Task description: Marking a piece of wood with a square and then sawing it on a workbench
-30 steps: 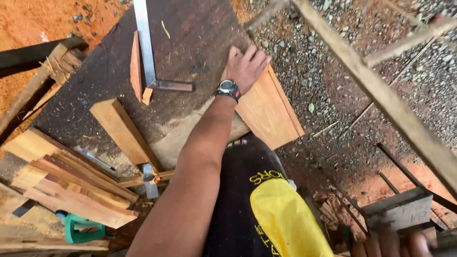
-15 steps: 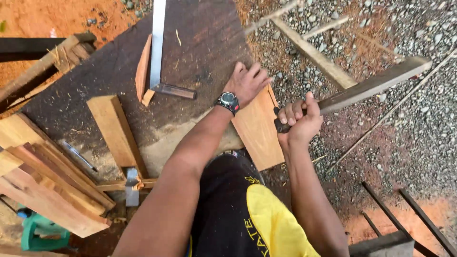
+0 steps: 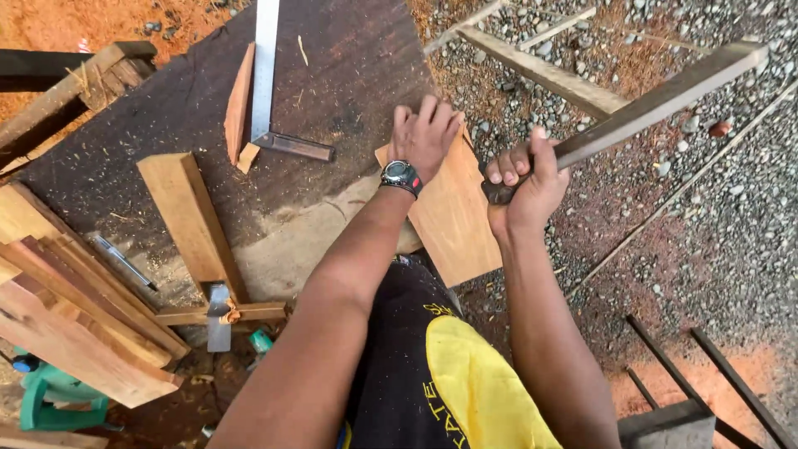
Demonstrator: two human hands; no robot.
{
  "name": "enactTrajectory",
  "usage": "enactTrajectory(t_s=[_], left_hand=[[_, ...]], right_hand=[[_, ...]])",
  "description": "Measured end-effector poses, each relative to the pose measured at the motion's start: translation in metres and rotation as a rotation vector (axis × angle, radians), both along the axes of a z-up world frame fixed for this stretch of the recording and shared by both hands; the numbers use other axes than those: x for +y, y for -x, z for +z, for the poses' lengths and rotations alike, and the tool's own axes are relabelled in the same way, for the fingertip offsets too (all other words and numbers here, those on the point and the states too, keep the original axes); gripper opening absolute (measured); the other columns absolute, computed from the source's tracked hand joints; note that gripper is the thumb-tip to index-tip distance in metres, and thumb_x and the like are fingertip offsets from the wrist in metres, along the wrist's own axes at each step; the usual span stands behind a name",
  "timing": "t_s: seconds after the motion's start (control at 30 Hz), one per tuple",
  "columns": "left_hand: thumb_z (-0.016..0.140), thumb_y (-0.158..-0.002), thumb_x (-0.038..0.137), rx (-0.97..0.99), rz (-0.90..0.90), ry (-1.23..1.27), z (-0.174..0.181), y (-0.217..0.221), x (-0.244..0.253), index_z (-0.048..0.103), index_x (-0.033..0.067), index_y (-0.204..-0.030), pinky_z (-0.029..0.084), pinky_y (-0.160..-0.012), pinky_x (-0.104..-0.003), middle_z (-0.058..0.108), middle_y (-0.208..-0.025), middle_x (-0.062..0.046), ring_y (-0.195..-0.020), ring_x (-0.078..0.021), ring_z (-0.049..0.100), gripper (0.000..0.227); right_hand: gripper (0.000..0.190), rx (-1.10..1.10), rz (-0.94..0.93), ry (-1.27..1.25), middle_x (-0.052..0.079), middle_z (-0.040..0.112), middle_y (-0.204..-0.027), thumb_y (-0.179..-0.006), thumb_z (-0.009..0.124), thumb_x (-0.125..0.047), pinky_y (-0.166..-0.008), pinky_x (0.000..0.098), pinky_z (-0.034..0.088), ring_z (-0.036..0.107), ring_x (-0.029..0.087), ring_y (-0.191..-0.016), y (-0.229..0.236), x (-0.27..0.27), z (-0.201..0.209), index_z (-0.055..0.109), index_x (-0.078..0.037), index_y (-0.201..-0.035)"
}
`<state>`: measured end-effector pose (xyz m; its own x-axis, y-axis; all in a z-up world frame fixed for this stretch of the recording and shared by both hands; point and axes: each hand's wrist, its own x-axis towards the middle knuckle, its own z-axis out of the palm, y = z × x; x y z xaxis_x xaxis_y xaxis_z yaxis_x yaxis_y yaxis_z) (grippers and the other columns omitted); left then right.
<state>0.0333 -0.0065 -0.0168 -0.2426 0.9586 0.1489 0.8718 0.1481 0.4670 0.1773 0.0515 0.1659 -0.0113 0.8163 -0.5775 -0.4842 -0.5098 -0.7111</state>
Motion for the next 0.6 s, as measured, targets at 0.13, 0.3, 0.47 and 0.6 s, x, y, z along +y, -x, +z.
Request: enactTrajectory(t_s=[0.13, 0.3, 0.47, 0.6], left_hand=[[0.069, -0.123, 0.053, -0.039, 0.078, -0.052, 0.017, -0.008, -0.001, 0.059, 0.0223, -0.110, 0.049, -0.094, -0.046, 0.063, -0.114, 0.003, -0.075, -0.0341, 0.089, 0.034], [0.072, -0.121, 0.050, -0.021, 0.072, -0.064, 0.015, -0.005, -0.001, 0.061, 0.0212, -0.108, 0.050, -0.092, -0.048, 0.063, -0.113, 0.001, -0.073, -0.0338, 0.086, 0.033], [0.068, -0.127, 0.047, -0.048, 0.065, 0.084, 0.007, 0.003, 0.001, 0.073, 0.0225, -0.106, 0.044, -0.090, -0.050, 0.065, -0.108, -0.002, -0.085, -0.0259, 0.056, 0.033], [0.068, -0.127, 0.049, -0.035, 0.055, 0.109, 0.007, 0.005, 0.001, 0.070, 0.0223, -0.106, 0.042, -0.087, -0.050, 0.061, -0.105, -0.002, -0.085, -0.0255, 0.053, 0.034]], right_hand=[[0.042, -0.011, -0.102, 0.095, -0.006, 0.041, -0.061, -0.124, 0.074, -0.036, -0.045, 0.0313, 0.042, 0.042, 0.013, -0.045, -0.003, -0.020, 0.036, 0.054, -0.022, -0.090], [0.075, -0.215, 0.030, 0.193, -0.009, 0.017, -0.051, -0.127, 0.059, -0.060, -0.044, 0.0275, 0.025, 0.022, 0.012, -0.041, -0.074, -0.056, 0.188, 0.033, -0.028, -0.065], [0.053, 0.469, -0.070, 0.113, 0.007, 0.043, -0.079, -0.145, 0.040, -0.030, -0.059, 0.0520, 0.033, 0.036, 0.026, -0.062, -0.194, -0.143, 0.275, 0.042, -0.017, -0.094], [0.078, -0.133, 0.045, 0.330, -0.003, 0.021, -0.050, -0.134, 0.046, -0.048, -0.046, 0.0418, 0.021, 0.017, 0.018, -0.041, -0.069, -0.069, 0.167, 0.033, -0.027, -0.060]])
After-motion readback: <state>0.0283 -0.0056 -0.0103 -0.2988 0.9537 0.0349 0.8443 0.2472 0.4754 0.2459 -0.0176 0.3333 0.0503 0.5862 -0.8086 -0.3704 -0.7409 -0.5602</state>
